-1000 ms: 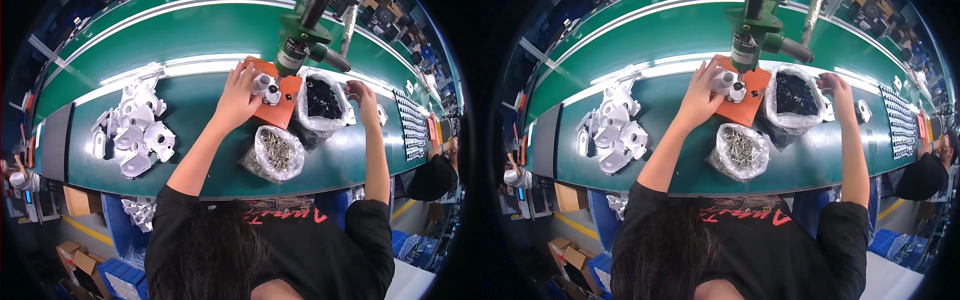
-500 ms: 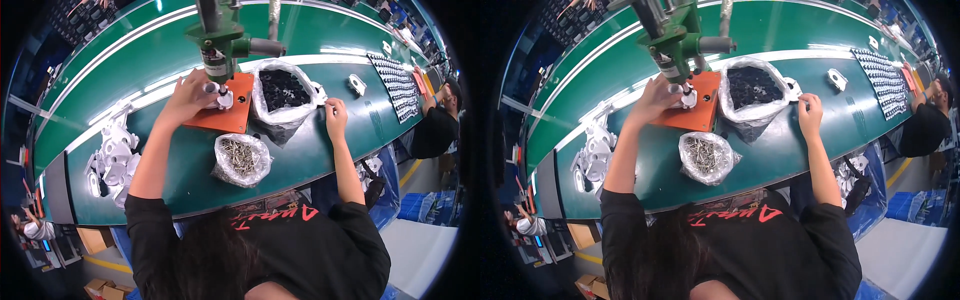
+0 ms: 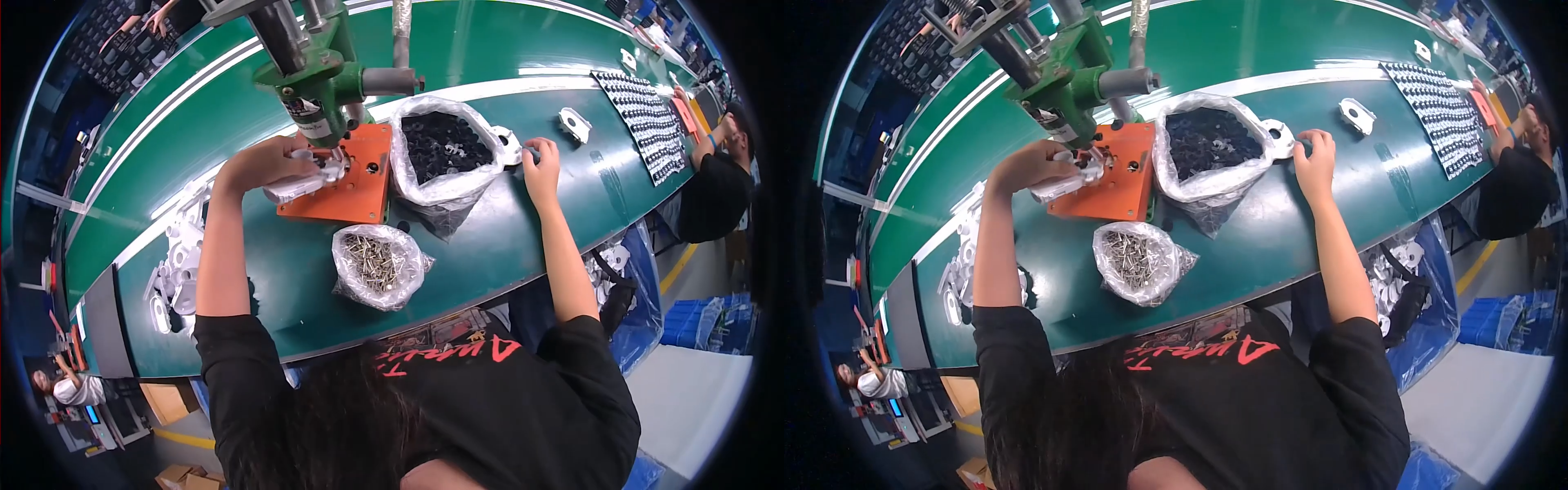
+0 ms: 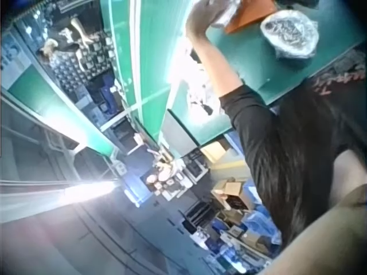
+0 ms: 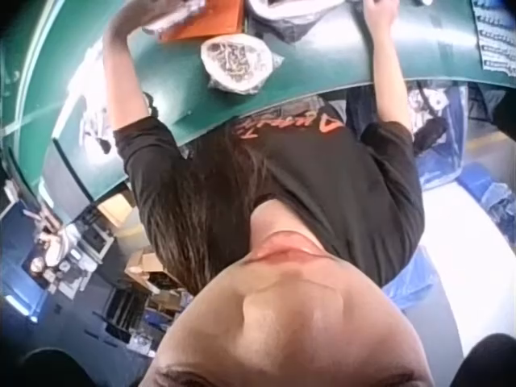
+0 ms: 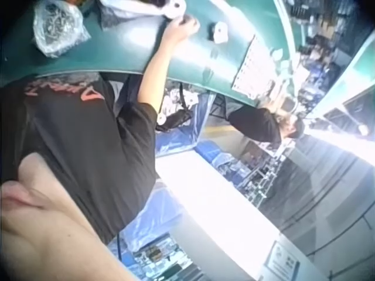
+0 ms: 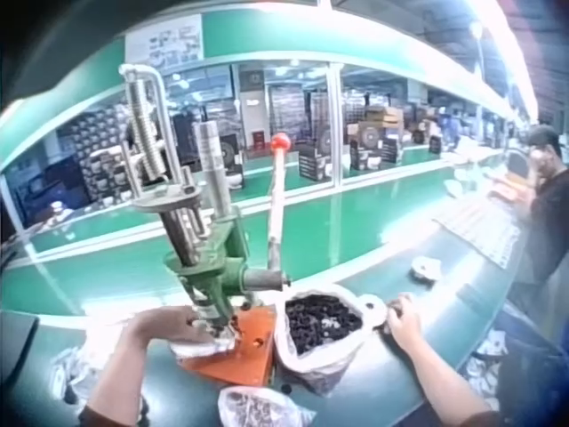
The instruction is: Assembling small white plastic components using a manual press machine on a production line.
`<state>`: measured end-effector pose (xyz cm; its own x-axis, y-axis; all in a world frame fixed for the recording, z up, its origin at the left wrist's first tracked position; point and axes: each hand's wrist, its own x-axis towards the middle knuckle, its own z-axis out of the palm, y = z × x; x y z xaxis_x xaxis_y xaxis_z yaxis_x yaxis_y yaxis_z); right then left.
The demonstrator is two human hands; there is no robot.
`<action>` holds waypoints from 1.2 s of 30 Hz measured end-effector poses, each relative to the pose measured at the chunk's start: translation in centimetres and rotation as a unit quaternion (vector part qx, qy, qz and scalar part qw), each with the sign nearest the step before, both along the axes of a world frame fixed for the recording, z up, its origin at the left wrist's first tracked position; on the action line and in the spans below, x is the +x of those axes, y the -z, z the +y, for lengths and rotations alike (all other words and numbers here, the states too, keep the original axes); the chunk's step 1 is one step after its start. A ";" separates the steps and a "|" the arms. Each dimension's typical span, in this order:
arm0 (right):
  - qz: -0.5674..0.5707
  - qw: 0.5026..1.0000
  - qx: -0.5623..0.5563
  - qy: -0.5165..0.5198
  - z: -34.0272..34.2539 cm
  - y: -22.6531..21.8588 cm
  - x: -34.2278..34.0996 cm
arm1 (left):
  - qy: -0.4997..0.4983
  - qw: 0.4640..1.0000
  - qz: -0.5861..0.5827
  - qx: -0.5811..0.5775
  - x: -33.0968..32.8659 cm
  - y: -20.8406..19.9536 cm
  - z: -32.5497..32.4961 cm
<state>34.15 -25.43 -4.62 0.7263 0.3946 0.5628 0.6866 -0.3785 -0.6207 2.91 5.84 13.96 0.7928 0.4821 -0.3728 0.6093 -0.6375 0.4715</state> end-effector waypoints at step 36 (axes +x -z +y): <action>0.239 0.920 -0.293 -0.099 2.0 -0.8 6.5 | -0.264 0.853 -0.415 -0.177 -17.5 5.6 -7.2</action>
